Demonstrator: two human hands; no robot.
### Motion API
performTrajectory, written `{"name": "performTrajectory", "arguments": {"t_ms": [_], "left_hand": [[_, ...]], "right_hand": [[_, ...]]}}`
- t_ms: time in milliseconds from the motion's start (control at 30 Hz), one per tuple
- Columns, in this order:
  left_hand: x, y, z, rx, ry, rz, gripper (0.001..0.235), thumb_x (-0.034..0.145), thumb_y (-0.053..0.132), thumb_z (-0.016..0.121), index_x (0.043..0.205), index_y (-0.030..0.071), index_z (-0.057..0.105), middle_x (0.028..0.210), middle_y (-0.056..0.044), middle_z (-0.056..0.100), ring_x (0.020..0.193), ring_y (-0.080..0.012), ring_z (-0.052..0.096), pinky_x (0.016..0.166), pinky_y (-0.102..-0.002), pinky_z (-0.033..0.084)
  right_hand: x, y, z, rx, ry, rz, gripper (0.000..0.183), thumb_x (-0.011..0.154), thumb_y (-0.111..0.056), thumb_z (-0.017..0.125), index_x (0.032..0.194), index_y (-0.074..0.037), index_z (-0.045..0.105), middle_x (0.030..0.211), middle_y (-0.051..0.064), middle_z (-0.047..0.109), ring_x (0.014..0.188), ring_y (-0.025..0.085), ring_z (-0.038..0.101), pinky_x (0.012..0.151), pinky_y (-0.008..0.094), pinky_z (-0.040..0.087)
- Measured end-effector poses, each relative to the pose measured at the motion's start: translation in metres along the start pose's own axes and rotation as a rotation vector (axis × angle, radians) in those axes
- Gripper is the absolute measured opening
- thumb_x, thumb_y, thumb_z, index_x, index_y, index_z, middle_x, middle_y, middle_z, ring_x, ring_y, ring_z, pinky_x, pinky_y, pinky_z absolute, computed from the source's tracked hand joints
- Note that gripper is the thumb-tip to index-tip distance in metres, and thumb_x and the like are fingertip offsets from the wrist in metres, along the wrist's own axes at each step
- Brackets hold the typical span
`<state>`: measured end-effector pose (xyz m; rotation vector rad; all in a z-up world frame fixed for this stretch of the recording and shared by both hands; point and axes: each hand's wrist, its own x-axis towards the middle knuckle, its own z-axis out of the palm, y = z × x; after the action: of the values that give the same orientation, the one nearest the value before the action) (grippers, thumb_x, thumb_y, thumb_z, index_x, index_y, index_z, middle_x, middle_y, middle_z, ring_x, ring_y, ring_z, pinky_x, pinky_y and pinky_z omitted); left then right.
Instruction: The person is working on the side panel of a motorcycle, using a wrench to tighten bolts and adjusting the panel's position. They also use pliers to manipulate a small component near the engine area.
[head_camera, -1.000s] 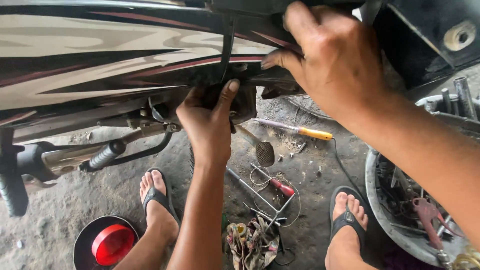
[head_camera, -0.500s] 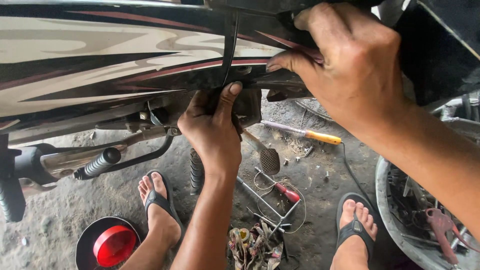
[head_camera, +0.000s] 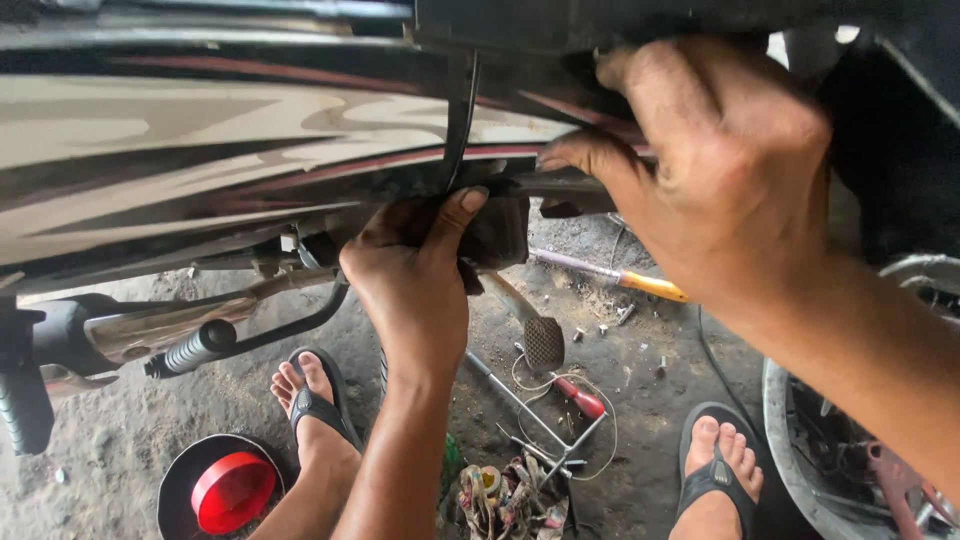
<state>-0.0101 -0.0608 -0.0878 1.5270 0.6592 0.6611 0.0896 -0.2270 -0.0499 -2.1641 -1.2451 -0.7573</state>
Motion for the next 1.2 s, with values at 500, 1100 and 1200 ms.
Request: {"name": "performTrajectory", "arguments": {"t_ms": [500,1100,1200], "left_hand": [[0.010,0.003,-0.007,0.068,-0.063,-0.060,0.017,0.083,0.009,0.082,0.083,-0.007,0.076,0.068,-0.008,0.074,0.051,-0.0087,0.055,0.042,-0.024,0.043],[0.010,0.006,-0.012,-0.007,-0.128,-0.107,0.023,0.085,0.015,0.079,0.089,-0.008,0.074,0.073,-0.012,0.076,0.054,-0.0125,0.064,0.045,-0.024,0.052],[0.010,0.015,-0.013,-0.151,-0.153,-0.170,0.020,0.088,0.007,0.075,0.091,-0.012,0.074,0.081,-0.012,0.076,0.066,-0.0152,0.068,0.064,-0.027,0.059]], "right_hand": [[0.008,-0.006,-0.006,-0.147,-0.165,0.052,0.041,0.098,-0.018,0.099,0.110,0.005,0.068,0.092,0.017,0.067,0.070,0.030,0.058,0.065,0.043,0.048],[0.011,-0.005,-0.004,-0.145,-0.201,0.052,0.043,0.094,-0.016,0.099,0.108,0.006,0.065,0.089,0.016,0.066,0.066,0.027,0.057,0.059,0.039,0.047],[0.011,-0.003,-0.003,-0.178,-0.189,0.027,0.047,0.091,-0.021,0.097,0.113,0.008,0.068,0.095,0.016,0.071,0.069,0.025,0.062,0.063,0.036,0.052]]}}
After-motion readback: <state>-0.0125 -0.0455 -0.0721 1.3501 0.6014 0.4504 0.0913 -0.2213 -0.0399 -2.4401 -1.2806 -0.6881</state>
